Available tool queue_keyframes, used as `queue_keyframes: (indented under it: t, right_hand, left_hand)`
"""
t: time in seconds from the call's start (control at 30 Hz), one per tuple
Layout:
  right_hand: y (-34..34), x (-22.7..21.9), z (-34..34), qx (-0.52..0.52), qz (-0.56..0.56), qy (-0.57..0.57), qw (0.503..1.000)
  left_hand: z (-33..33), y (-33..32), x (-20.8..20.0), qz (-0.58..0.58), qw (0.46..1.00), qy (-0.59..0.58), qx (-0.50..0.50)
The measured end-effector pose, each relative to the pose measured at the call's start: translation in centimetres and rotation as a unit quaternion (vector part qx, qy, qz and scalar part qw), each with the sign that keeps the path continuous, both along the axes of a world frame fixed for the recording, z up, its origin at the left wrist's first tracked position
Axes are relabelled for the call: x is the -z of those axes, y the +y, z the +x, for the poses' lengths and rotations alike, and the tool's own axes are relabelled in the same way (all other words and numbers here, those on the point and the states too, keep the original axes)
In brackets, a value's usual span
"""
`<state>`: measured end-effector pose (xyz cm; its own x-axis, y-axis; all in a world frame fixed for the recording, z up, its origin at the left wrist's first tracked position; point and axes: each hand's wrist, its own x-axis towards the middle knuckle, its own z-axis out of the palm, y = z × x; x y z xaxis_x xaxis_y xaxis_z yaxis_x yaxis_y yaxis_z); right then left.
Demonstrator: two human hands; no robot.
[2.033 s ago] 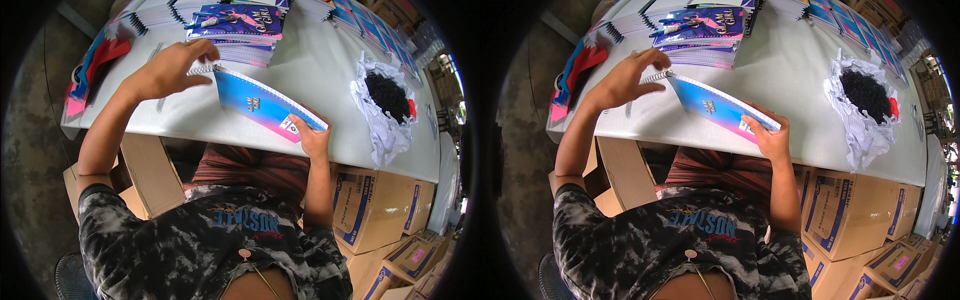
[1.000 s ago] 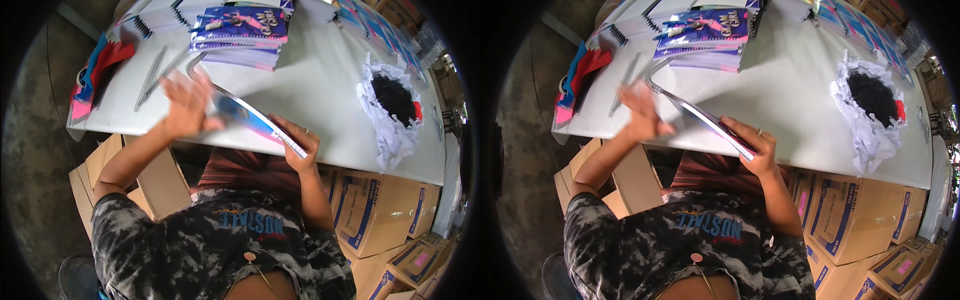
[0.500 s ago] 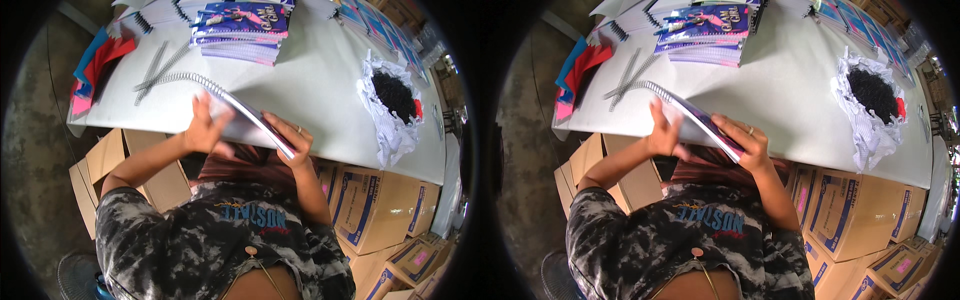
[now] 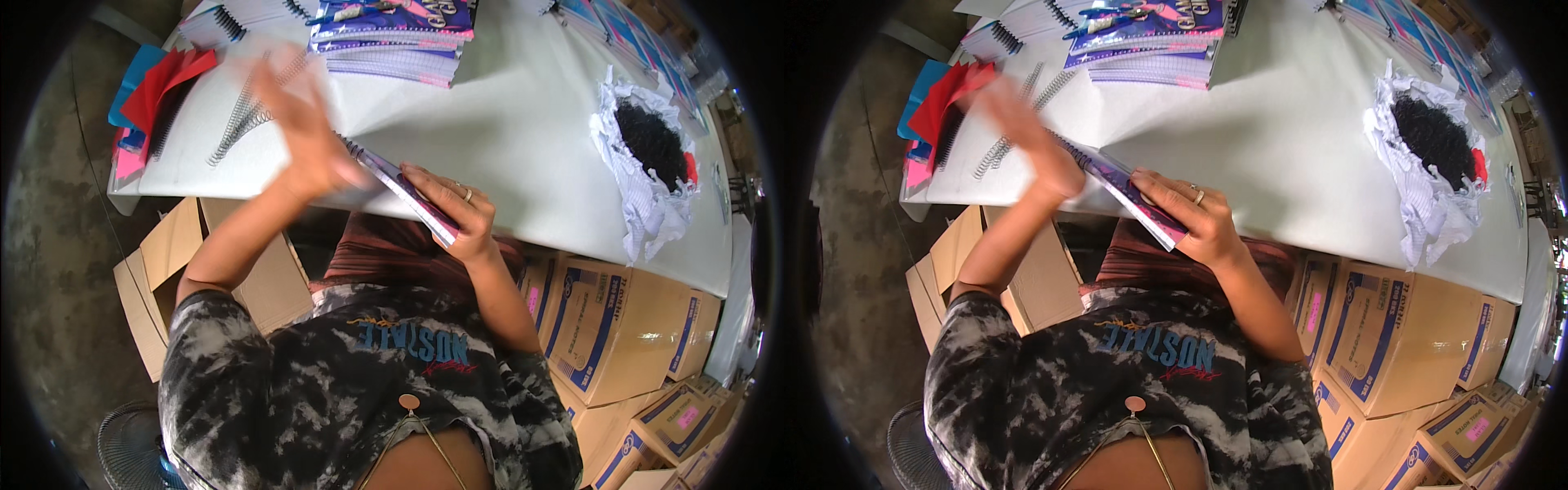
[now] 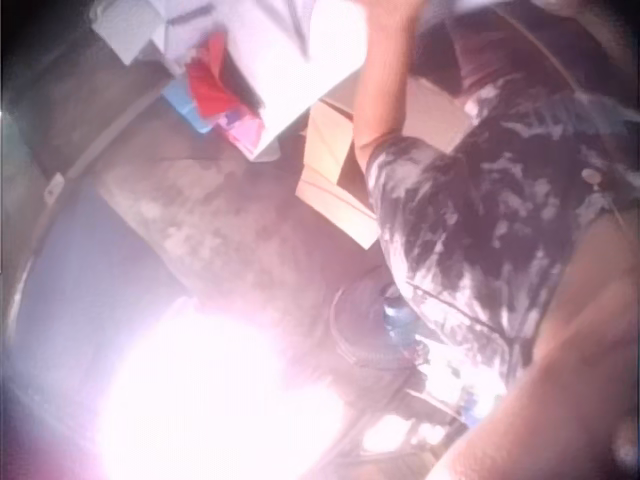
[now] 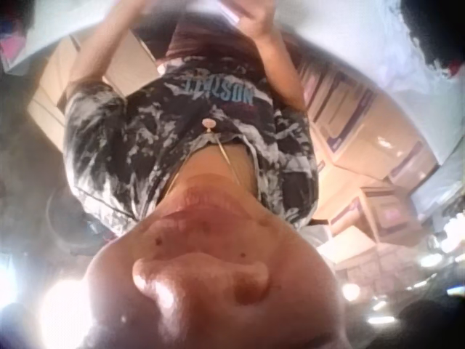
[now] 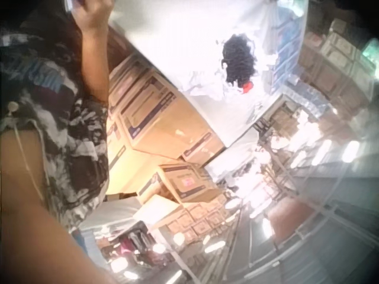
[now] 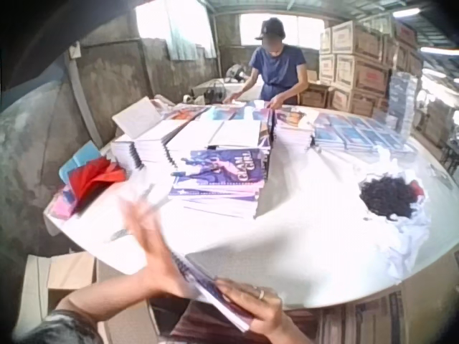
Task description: The person repeatedly picks up a notebook cover and a spiral binding, inserts the spiral into the cover, and places the assembled notebook on a stack. The person handles multiple notebooks one at a time on a white table.
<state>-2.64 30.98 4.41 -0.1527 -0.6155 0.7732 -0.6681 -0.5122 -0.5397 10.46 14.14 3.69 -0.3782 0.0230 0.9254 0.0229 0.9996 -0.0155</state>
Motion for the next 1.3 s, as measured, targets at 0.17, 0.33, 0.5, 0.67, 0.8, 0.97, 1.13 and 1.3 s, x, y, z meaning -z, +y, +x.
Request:
queue_keyframes:
  t: [0.17,0.33,0.5,0.67,0.8,0.97,1.13,1.3]
  right_hand:
    - [-0.1,0.3,0.2,0.024,0.006,-0.010,1.000]
    - [-0.4,1.9,0.1,0.016,0.023,0.079,0.997]
    - [-0.5,0.5,0.7,0.072,-0.016,-0.002,0.997]
    - [-0.7,0.8,1.4,0.027,0.010,-0.212,0.977]
    - [-0.4,-0.8,1.5,-0.029,0.092,-0.277,0.956]
    - [-0.7,0.2,0.9,0.026,0.062,-0.170,0.983]
    - [-0.6,0.2,0.9,0.046,0.042,-0.141,0.988]
    - [-1.1,-0.6,0.3,0.022,0.040,-0.048,0.998]
  left_hand:
    - [1.3,1.6,0.7,-0.188,0.973,-0.072,0.112]
    - [0.3,1.2,1.0,0.020,0.986,-0.147,0.079]
    - [-2.9,0.2,-3.8,-0.071,0.978,0.187,0.051]
    - [-3.2,-0.5,-8.9,-0.083,0.996,-0.004,0.045]
    - [-2.3,-0.8,-6.7,-0.004,0.981,-0.184,0.060]
    - [-4.8,-1.4,-10.0,-0.150,0.980,0.128,-0.007]
    - [-2.0,-0.1,0.7,-0.070,0.980,-0.178,0.043]
    - [-0.2,0.4,0.3,-0.134,0.988,-0.039,0.067]
